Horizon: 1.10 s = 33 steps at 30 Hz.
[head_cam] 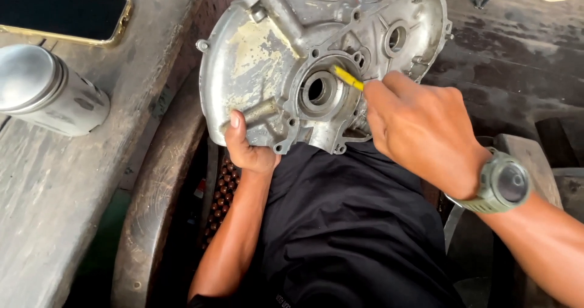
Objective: Cleaning a motorcycle engine casing using a small brush to remove dirt and grime from internal surfaces and crevices.
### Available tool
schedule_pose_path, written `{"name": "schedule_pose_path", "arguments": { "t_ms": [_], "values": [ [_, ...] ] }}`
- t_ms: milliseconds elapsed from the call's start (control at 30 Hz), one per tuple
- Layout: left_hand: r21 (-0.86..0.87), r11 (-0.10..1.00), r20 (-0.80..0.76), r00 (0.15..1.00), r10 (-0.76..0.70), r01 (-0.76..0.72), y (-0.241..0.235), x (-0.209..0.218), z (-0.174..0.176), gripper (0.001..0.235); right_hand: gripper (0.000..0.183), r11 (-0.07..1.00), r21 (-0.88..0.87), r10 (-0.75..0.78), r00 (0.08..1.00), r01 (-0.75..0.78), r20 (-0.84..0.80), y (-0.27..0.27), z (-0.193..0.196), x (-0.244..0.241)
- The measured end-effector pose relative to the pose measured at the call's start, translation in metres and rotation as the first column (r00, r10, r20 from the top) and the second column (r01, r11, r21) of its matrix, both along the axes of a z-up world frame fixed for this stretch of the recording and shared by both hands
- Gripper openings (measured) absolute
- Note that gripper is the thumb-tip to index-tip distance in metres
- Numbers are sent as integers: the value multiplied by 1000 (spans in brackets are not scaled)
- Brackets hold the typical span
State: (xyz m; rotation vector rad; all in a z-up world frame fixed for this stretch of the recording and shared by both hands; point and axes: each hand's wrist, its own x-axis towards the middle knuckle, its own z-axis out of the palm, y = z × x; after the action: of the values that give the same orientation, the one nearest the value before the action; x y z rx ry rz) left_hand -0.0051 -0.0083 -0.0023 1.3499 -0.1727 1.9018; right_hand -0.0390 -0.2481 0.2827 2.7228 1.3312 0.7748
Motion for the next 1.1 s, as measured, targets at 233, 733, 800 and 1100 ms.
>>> {"name": "schedule_pose_path", "arguments": {
  "t_ms": [233, 733, 800, 1100],
  "values": [
    [31, 999, -34, 999, -21, 22, 3, -6, 5, 46, 12, 991, -134, -20, 994, 5, -106, -9, 2, -2],
    [82, 996, -59, 998, -37, 42, 2, -11, 19, 50, 19, 998, -64, -6, 991, -3, -135, -8, 1, 2],
    [-40, 988, -23, 989, -147, 146, -3, -6, 11, 45, 21, 1000, -8, -26, 991, 27, 128, -7, -4, 5],
    [-257, 862, 17, 894, -448, 437, -16, -18, 35, 33, 12, 997, -3, -81, 997, 81, 2, 13, -13, -13]
  ]
}}
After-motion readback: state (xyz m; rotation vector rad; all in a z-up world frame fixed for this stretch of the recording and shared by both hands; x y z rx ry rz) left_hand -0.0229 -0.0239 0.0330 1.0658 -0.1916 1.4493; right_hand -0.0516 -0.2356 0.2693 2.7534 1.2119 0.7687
